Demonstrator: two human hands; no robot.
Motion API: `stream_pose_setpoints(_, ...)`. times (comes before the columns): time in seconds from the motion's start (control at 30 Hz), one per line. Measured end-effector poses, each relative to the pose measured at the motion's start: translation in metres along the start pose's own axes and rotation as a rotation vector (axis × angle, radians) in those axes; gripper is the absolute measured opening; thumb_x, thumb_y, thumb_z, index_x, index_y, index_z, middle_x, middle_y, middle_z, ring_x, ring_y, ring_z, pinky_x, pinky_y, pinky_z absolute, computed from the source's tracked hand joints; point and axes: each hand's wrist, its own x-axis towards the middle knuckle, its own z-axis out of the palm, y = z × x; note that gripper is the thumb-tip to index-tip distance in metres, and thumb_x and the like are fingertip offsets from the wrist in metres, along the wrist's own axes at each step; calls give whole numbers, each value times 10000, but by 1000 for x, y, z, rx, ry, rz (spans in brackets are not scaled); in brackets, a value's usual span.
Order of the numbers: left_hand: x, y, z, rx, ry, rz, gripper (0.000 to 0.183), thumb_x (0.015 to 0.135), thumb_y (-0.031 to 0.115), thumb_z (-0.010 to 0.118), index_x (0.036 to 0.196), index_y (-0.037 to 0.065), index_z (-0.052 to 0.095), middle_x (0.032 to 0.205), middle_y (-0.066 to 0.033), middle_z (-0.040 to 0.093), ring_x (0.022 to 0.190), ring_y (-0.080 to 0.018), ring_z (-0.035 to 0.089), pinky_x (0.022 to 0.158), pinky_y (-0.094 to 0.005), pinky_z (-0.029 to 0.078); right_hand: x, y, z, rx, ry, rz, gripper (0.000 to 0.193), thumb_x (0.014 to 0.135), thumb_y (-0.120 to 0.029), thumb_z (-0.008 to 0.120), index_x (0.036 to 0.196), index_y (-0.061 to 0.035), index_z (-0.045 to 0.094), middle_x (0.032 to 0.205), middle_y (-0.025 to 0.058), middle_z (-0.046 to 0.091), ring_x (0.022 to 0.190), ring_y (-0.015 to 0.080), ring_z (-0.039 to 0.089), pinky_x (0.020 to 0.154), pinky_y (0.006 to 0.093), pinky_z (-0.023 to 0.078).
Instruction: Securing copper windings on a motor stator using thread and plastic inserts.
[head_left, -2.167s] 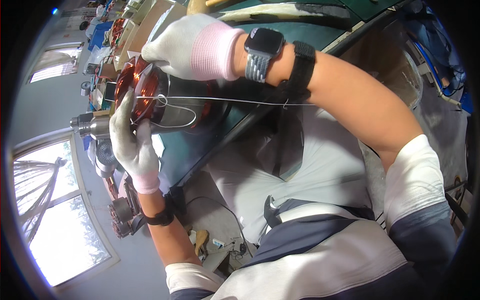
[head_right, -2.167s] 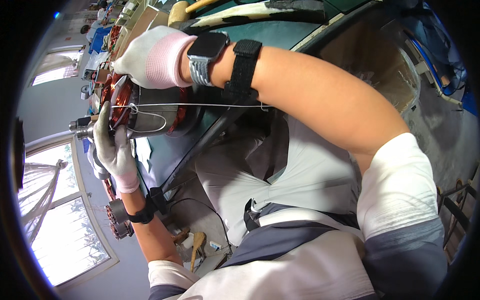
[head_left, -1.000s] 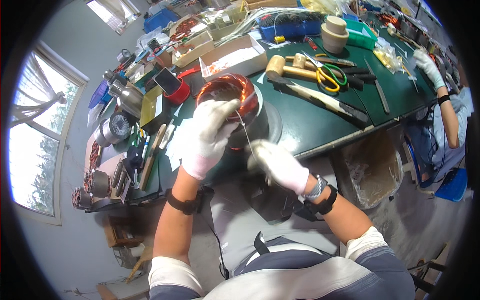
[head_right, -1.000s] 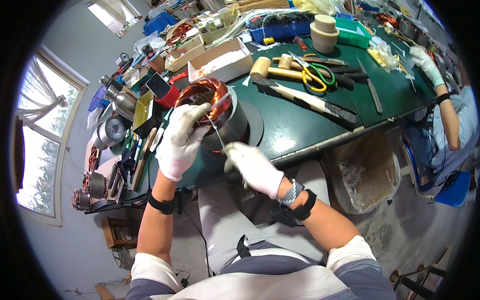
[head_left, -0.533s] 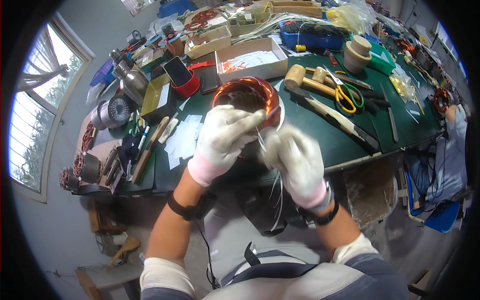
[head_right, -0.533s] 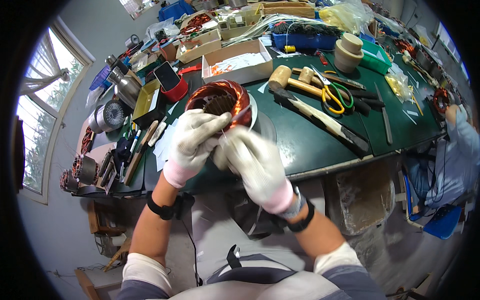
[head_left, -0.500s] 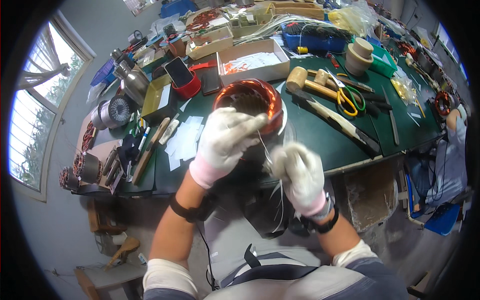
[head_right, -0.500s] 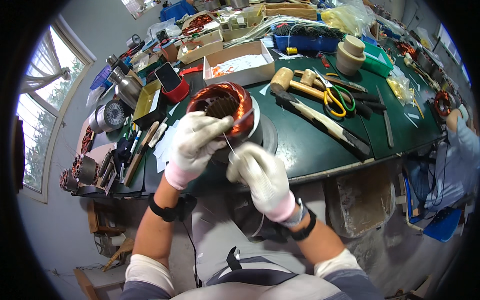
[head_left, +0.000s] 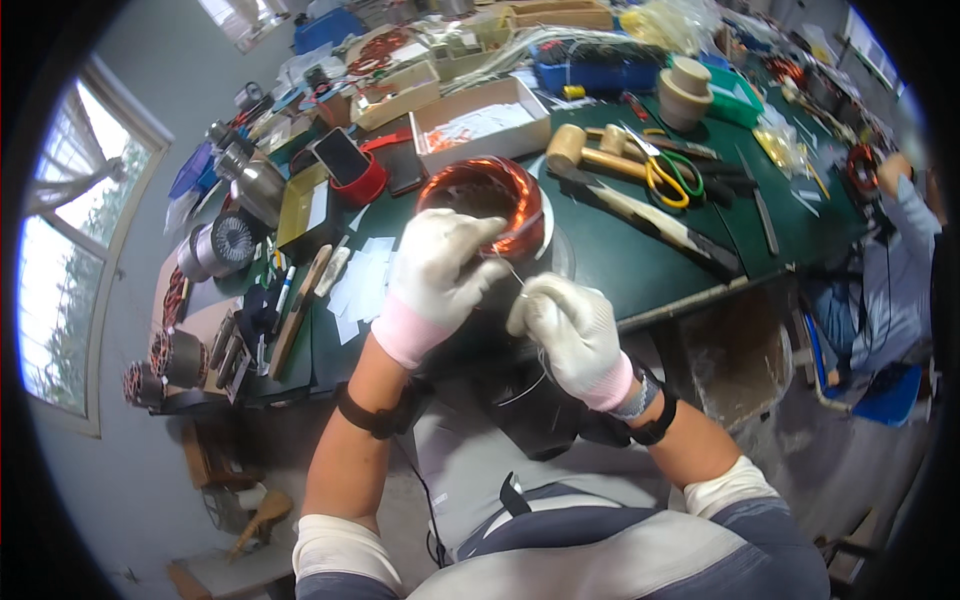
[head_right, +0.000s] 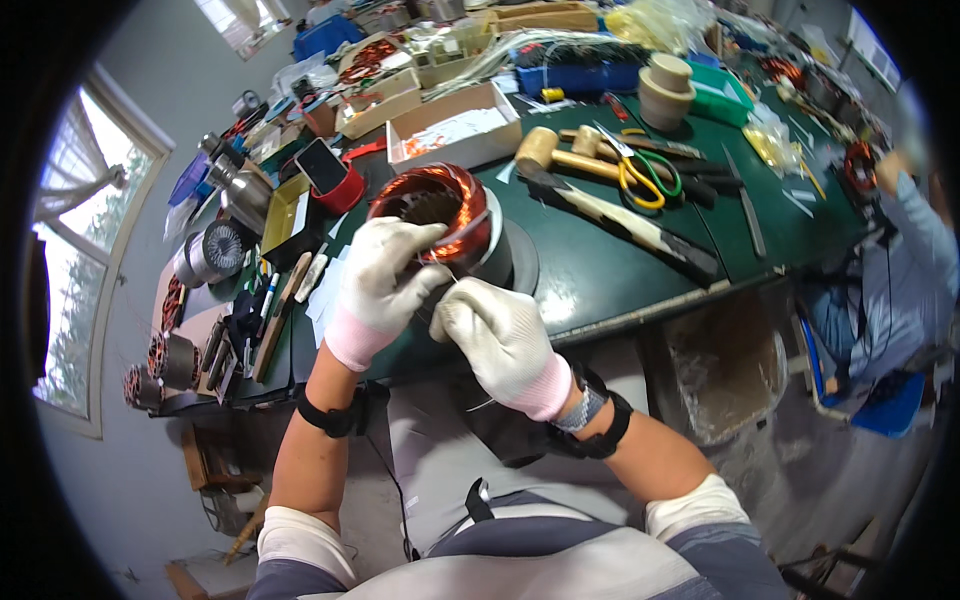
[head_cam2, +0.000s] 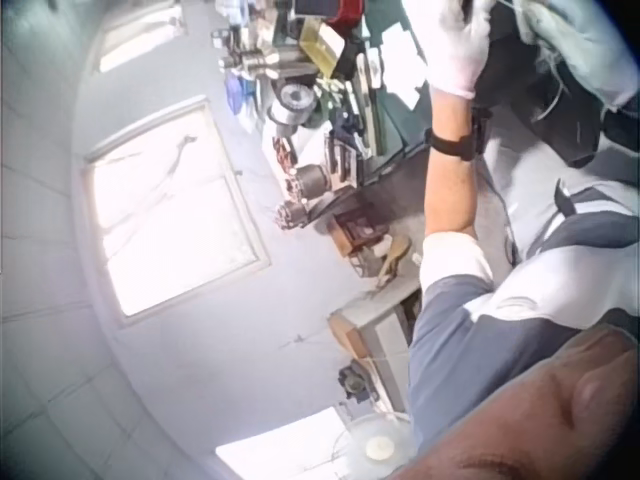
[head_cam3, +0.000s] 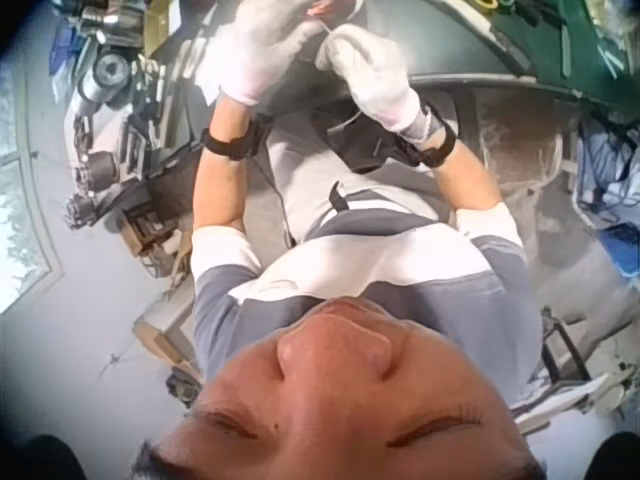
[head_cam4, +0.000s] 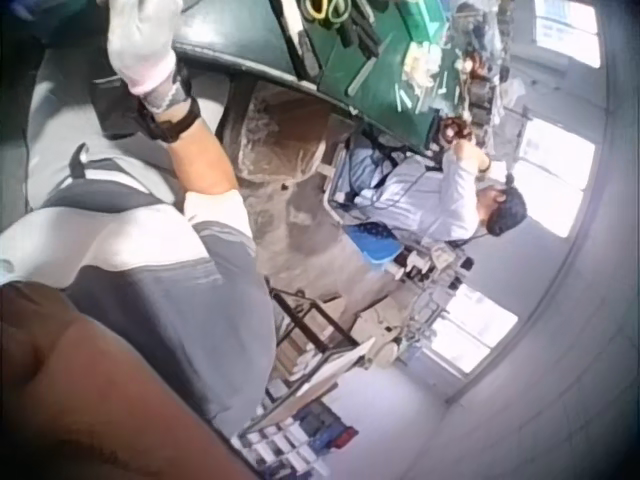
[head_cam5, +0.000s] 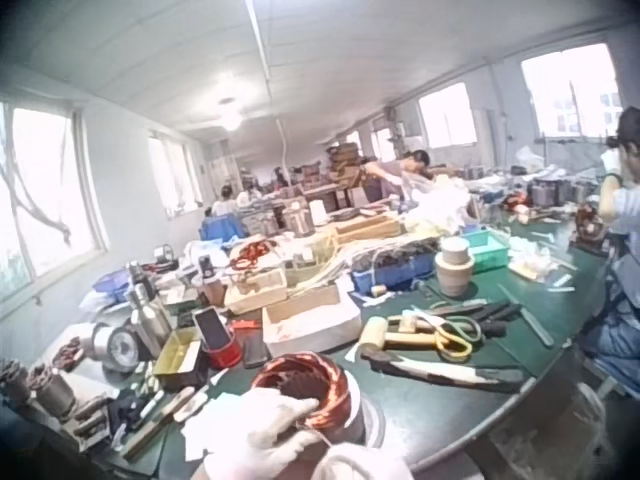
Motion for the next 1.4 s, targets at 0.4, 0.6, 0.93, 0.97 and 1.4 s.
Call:
stream_pose_setpoints(0.4,4,-17,2,19,11,0,323,909,102,788,1220,22,755,1030,-128,729,933,-296,658,1159,-478,454,-33,30,-56,-608,68,-97,248,1029,-135,622,1266,-65,640,962,207,729,875,425,723,744,465,574)
stream_pose_setpoints(0.6,-1,-19,-4,131,-38,35,332,957,157,766,1250,4,739,1204,-161,736,1205,-325,677,1112,-411,475,-8,29,-16,-704,120,-156,169,999,-19,612,1166,-45,611,916,218,722,831,429,734,700,469,575)
stream_pose_setpoints(0.93,36,-20,-32,78,-393,16,442,911,194,757,1293,-22,709,1158,-213,735,1128,-377,668,1045,-441,505,37,44,-21,-518,-125,-107,234,974,-203,709,1133,-55,621,920,231,735,912,457,718,819,537,572)
stream_pose_setpoints(0.97,38,-24,-35,84,-459,86,444,927,207,743,1294,-40,702,1164,-222,732,1140,-388,661,1069,-450,491,36,42,-16,-547,-101,-59,243,971,-214,721,1132,-63,620,921,224,736,906,451,718,808,533,572)
stream_pose_setpoints(1.4,20,9,-25,448,107,100,896,748,205,897,1539,57,503,1429,-264,597,1410,-447,502,1221,-573,328,51,0,-23,-49,-44,-117,539,967,-181,759,1454,-31,582,1243,149,721,1014,246,744,791,335,614)
